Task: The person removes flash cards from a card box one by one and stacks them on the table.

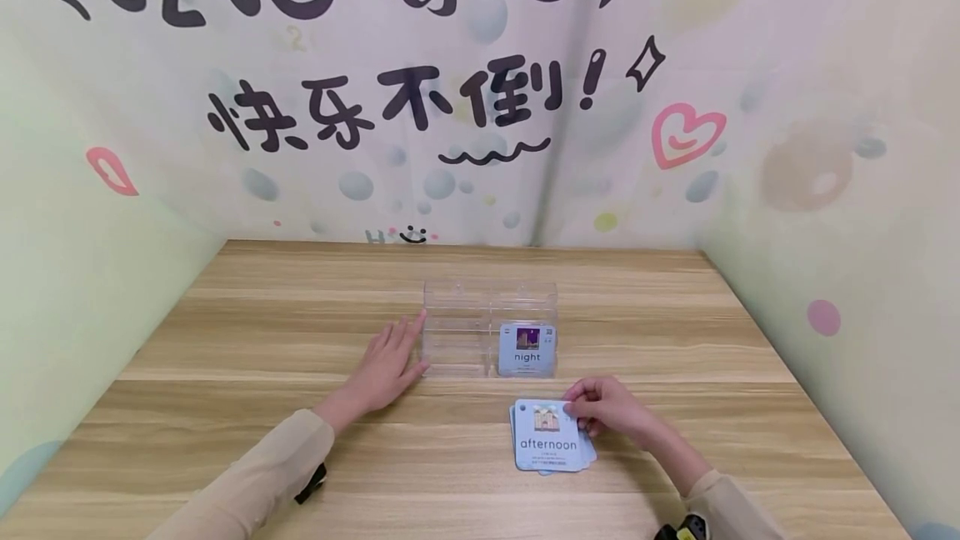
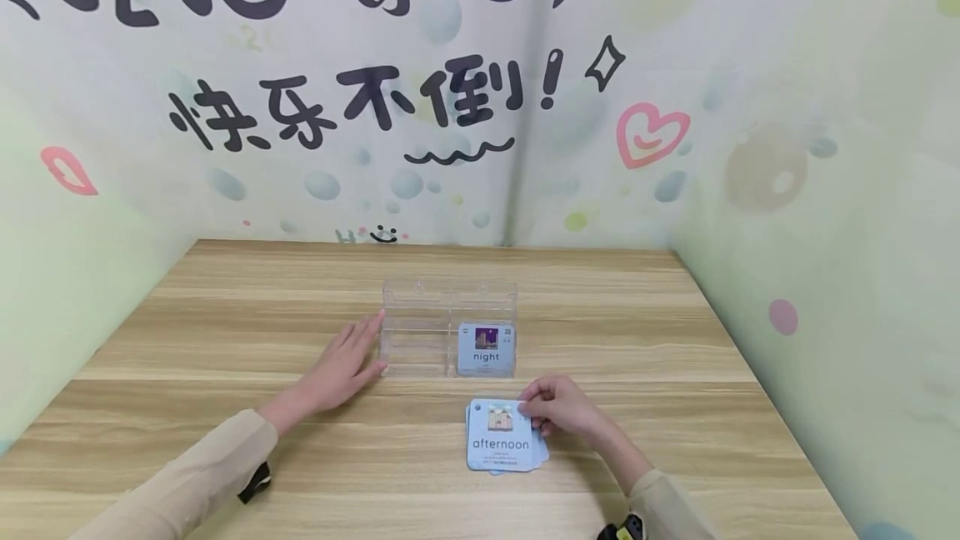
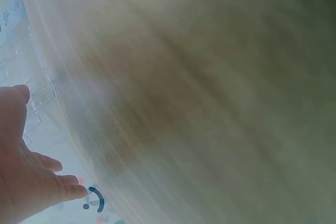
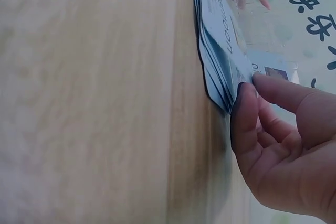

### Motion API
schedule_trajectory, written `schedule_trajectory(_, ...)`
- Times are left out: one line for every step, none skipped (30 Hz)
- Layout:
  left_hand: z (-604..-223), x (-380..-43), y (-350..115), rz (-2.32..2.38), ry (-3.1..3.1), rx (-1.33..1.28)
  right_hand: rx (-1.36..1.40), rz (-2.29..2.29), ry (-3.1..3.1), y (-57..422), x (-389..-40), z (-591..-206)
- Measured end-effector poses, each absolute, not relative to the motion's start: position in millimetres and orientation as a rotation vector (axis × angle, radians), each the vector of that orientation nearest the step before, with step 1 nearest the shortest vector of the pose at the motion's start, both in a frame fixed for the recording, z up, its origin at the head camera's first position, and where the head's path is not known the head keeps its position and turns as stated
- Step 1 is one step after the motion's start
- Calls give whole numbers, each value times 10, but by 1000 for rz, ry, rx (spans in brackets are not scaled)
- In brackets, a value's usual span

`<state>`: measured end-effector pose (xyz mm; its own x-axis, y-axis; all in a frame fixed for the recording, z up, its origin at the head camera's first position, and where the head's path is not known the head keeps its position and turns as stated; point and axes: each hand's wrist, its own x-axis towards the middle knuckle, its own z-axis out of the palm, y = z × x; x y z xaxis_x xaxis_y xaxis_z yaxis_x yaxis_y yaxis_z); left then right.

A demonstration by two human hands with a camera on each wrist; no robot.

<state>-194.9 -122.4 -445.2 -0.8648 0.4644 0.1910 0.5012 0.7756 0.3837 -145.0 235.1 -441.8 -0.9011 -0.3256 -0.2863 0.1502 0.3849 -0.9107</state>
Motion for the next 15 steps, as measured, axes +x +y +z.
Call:
schedule_trajectory(-4452, -1948, -1223, -658, -2878, -783, -166, -1506, 2264, 2343, -1448, -4417)
schedule_trajectory(-4452, -1950, -1224, -654, -2879, -783, -178, -1484, 2296, 2334, -1444, -4414)
schedule_trajectory(-4452, -1950, -1223, -652, -2879, -781, -192, -1459, 2332, 2324, -1441, -4409)
schedule_trajectory(-4451, -1950, -1222, -649, -2879, -781, -207, -1437, 2363, 2314, -1436, -4403)
schedule_trajectory(-4451, -1950, -1222, -646, -2880, -780, -222, -1414, 2394, 2304, -1431, -4396)
schedule_trajectory(-4450, -1950, -1222, -645, -2880, -780, -234, -1391, 2422, 2294, -1428, -4391)
schedule_trajectory(-4447, -1949, -1223, -642, -2880, -780, -249, -1369, 2449, 2284, -1426, -4386)
schedule_trajectory(-4446, -1949, -1223, -641, -2880, -781, -261, -1350, 2471, 2274, -1423, -4381)
schedule_trajectory(-4441, -1946, -1223, -641, -2879, -780, -272, -1330, 2492, 2265, -1420, -4376)
schedule_trajectory(-4438, -1944, -1223, -641, -2879, -782, -279, -1315, 2509, 2257, -1417, -4371)
schedule_trajectory(-4437, -1944, -1224, -641, -2878, -783, -285, -1306, 2521, 2250, -1414, -4365)
schedule_trajectory(-4436, -1944, -1223, -641, -2876, -785, -288, -1299, 2529, 2244, -1412, -4360)
schedule_trajectory(-4439, -1945, -1223, -642, -2875, -786, -292, -1295, 2535, 2239, -1408, -4354)
schedule_trajectory(-4439, -1946, -1223, -643, -2873, -788, -292, -1293, 2539, 2236, -1402, -4346)
schedule_trajectory(-4439, -1947, -1224, -642, -2874, -789, -295, -1290, 2543, 2234, -1398, -4340)
